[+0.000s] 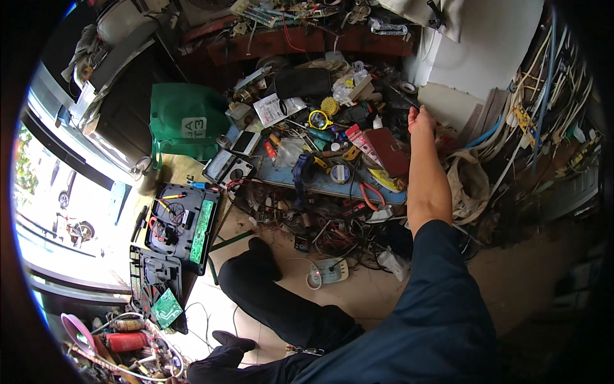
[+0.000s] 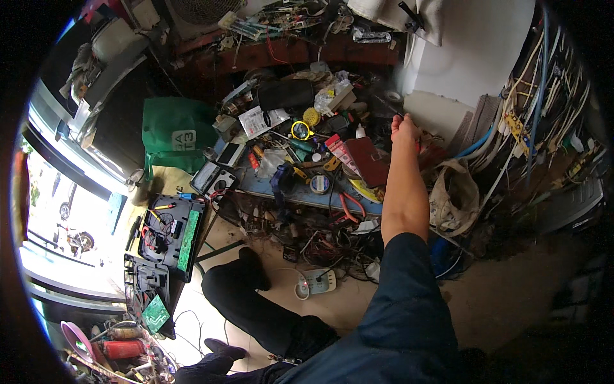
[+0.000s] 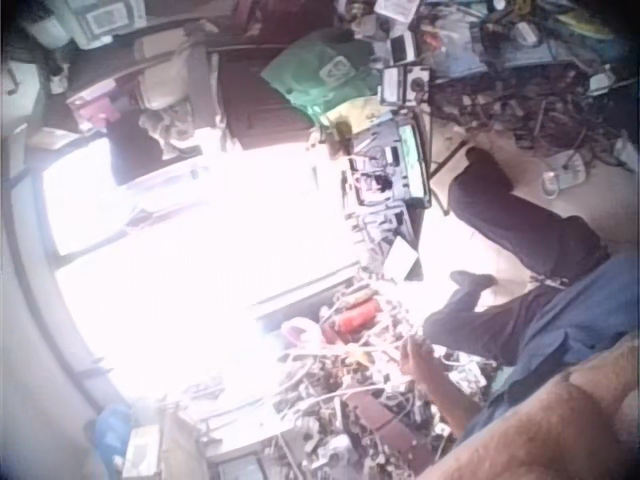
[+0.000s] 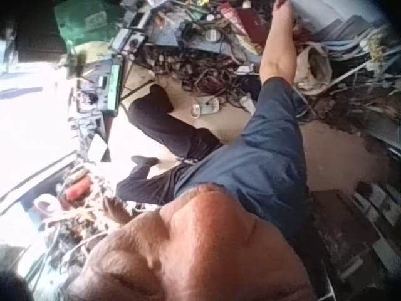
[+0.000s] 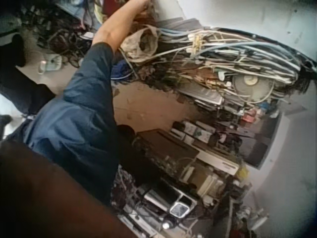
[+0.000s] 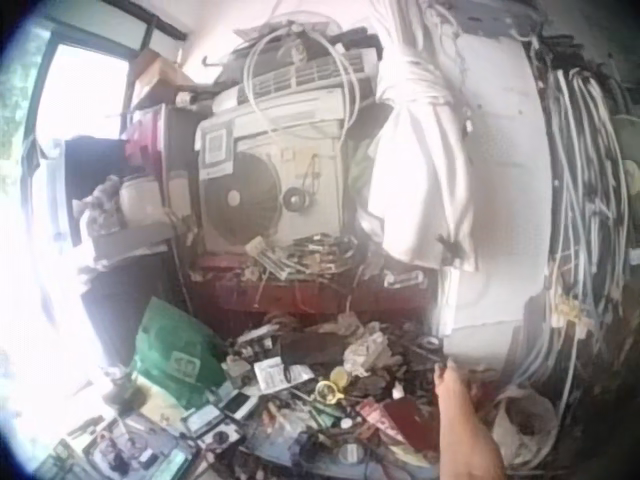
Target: The person sits on the floor and solders a green circuit board using a soldering iron and solder wire. They then attach the circuit board to a black fan assembly and connect wires to the board.
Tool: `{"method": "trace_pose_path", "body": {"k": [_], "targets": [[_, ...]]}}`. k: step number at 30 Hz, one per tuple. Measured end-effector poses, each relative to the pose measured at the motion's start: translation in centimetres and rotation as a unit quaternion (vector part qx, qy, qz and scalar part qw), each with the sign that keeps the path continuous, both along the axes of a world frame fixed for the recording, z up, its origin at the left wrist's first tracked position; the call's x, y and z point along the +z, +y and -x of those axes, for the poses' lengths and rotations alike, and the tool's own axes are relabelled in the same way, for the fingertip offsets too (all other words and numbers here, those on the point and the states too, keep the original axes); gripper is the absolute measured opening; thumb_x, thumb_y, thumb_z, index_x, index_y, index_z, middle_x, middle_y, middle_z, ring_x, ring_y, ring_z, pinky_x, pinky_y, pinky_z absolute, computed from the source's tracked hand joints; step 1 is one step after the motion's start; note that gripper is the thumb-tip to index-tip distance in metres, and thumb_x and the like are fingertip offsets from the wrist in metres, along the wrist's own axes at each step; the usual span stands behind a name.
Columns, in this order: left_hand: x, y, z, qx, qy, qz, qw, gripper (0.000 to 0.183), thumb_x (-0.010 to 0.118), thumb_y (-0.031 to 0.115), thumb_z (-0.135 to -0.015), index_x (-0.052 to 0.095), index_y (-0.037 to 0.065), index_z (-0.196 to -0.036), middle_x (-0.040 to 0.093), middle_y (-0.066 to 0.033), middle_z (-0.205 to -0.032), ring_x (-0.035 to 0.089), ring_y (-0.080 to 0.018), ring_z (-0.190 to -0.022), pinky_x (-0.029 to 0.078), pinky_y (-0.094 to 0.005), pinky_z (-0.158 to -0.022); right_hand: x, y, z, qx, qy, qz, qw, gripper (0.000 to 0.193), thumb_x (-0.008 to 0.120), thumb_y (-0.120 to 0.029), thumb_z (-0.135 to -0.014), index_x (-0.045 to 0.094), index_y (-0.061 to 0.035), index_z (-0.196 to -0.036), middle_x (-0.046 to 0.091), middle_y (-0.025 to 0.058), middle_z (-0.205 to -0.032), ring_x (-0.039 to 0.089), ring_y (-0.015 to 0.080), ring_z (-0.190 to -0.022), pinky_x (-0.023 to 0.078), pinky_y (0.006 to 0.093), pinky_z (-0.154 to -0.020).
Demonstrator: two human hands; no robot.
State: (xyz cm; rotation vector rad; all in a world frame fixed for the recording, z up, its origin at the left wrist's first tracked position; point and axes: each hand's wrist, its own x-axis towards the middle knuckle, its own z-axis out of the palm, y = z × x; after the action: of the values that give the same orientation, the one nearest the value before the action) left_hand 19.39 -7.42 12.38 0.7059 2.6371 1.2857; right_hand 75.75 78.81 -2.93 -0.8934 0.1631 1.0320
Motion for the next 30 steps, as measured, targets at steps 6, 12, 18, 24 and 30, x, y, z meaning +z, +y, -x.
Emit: {"method": "trace_pose_path", "body": {"k": [6, 12, 18, 24, 30], "targets": [[-2.5, 3.7, -2.6, -0.163, 0.150, 0.012, 0.975, 0.021, 0.060, 0.010, -0.103, 0.063, -0.003, -0.118, 0.063, -0.0076, -0.088, 0.055, -0.0154, -0.068, 0.046, -0.0301, -0.056, -0.3, -0.2, -2.3, 0.069, 0.000, -0.008, 0.998, 0.029, 0.077, -0.011, -0.094, 0.061, -0.0112, -0.118, 0.067, 0.0092, -0.098, 0.066, 0.0225, -0.068, 0.053, 0.0252, -0.051], [-4.5, 12.1, -6.8, -0.086, -0.277, -0.119, 0.950, 0.011, 0.064, 0.014, -0.099, 0.063, 0.004, -0.102, 0.059, -0.0053, -0.077, 0.051, -0.0154, -0.056, 0.042, -0.0271, -0.048, 5.3, -11.1, 6.7, 0.233, -0.264, -0.199, 0.915, 0.017, 0.074, -0.026, -0.097, 0.064, -0.0135, -0.095, 0.063, -0.0027, -0.074, 0.051, 0.0037, -0.056, 0.034, 0.0178, -0.044], [-4.9, 26.4, -11.4, -0.108, -0.507, -0.287, 0.805, 0.020, 0.060, 0.025, -0.105, 0.061, 0.005, -0.110, 0.062, -0.0078, -0.083, 0.058, -0.0161, -0.060, 0.044, -0.0288, -0.048, 8.9, -43.4, 22.8, 0.619, -0.441, -0.356, 0.543, 0.048, 0.076, -0.025, -0.093, 0.062, -0.0034, -0.134, 0.070, 0.0098, -0.105, 0.070, 0.0153, -0.087, 0.055, 0.0239, -0.066], [-6.9, 29.5, -13.1, -0.105, -0.546, -0.398, 0.730, 0.013, 0.057, 0.023, -0.108, 0.058, 0.011, -0.113, 0.066, -0.0052, -0.116, 0.063, -0.0140, -0.096, 0.055, -0.0290, -0.080, 9.2, -51.6, 31.3, 0.513, -0.547, -0.359, 0.555, 0.050, 0.079, -0.014, -0.091, 0.060, 0.0016, -0.134, 0.070, 0.0163, -0.121, 0.072, 0.0208, -0.093, 0.058, 0.0313, -0.076], [-8.2, 29.3, -11.5, -0.104, -0.558, -0.479, 0.670, 0.012, 0.056, 0.020, -0.108, 0.057, 0.010, -0.114, 0.066, -0.0071, -0.119, 0.063, -0.0184, -0.108, 0.052, -0.0345, -0.094, 7.4, -51.7, 33.0, 0.607, -0.264, -0.227, 0.714, 0.050, 0.068, 0.002, -0.095, 0.050, 0.0061, -0.141, 0.066, 0.0149, -0.128, 0.067, 0.0168, -0.112, 0.055, 0.0289, -0.094]]}}
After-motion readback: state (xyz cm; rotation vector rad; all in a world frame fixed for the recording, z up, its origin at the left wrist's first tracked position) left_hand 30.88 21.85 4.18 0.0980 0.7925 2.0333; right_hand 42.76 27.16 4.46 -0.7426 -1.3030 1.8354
